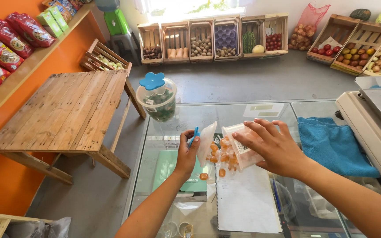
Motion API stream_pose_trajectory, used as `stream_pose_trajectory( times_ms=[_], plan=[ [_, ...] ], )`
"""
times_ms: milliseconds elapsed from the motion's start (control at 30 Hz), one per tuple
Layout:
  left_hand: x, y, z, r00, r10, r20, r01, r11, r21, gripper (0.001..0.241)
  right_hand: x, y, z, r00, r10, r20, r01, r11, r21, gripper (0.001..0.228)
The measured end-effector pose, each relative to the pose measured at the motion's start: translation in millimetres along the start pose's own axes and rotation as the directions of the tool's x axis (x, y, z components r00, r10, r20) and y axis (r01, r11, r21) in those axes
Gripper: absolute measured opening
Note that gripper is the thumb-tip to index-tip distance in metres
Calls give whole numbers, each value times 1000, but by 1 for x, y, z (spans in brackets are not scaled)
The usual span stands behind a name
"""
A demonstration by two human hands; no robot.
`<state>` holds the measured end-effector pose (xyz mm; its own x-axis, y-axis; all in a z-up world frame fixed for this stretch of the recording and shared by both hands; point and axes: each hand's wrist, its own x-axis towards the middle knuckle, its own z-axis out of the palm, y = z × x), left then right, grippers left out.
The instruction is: The person pours a container of orange candies onto a counter and then twists the ends of the individual candy wrappers one by one.
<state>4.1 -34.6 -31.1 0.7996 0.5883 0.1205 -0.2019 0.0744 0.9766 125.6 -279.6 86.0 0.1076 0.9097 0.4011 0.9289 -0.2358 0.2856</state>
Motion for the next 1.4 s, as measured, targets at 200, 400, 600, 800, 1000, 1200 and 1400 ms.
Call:
stream_pose_trajectory(
  times_ms=[200, 400, 600, 800, 1000, 1200, 1400],
  plan=[
    [-2, 6, 2, 999, -2, 33, 2, 1000, -10, 55, -6, 6, -7, 998, -58, -17, 56, 995, -85, 103],
    [-2, 6, 0, 999, -22, 44, 23, 999, -27, 57, -26, 22, -2, 998, -58, 15, 60, 981, -186, 110],
    [-6, 25, 6, 990, -140, -5, 140, 989, -54, 49, -39, 35, -27, 994, -106, 26, 109, 931, -348, 99],
    [-8, 28, 6, 987, -160, 12, 160, 985, -56, 49, -64, 53, -29, 987, -110, 117, 148, 905, -399, 112],
    [-10, 33, 7, 984, -179, 18, 180, 982, -54, 48, -86, 77, -38, 972, -22, 236, 119, 906, -407, 138],
    [-12, 33, 8, 987, -163, 0, 163, 985, -50, 48, -89, 95, -52, 911, 166, 378, -8, 922, -387, 150],
    [-14, 28, 8, 999, -36, -20, 37, 996, 83, 50, -83, 106, -68, 867, 247, 432, -206, 969, -140, 148]
  ],
)
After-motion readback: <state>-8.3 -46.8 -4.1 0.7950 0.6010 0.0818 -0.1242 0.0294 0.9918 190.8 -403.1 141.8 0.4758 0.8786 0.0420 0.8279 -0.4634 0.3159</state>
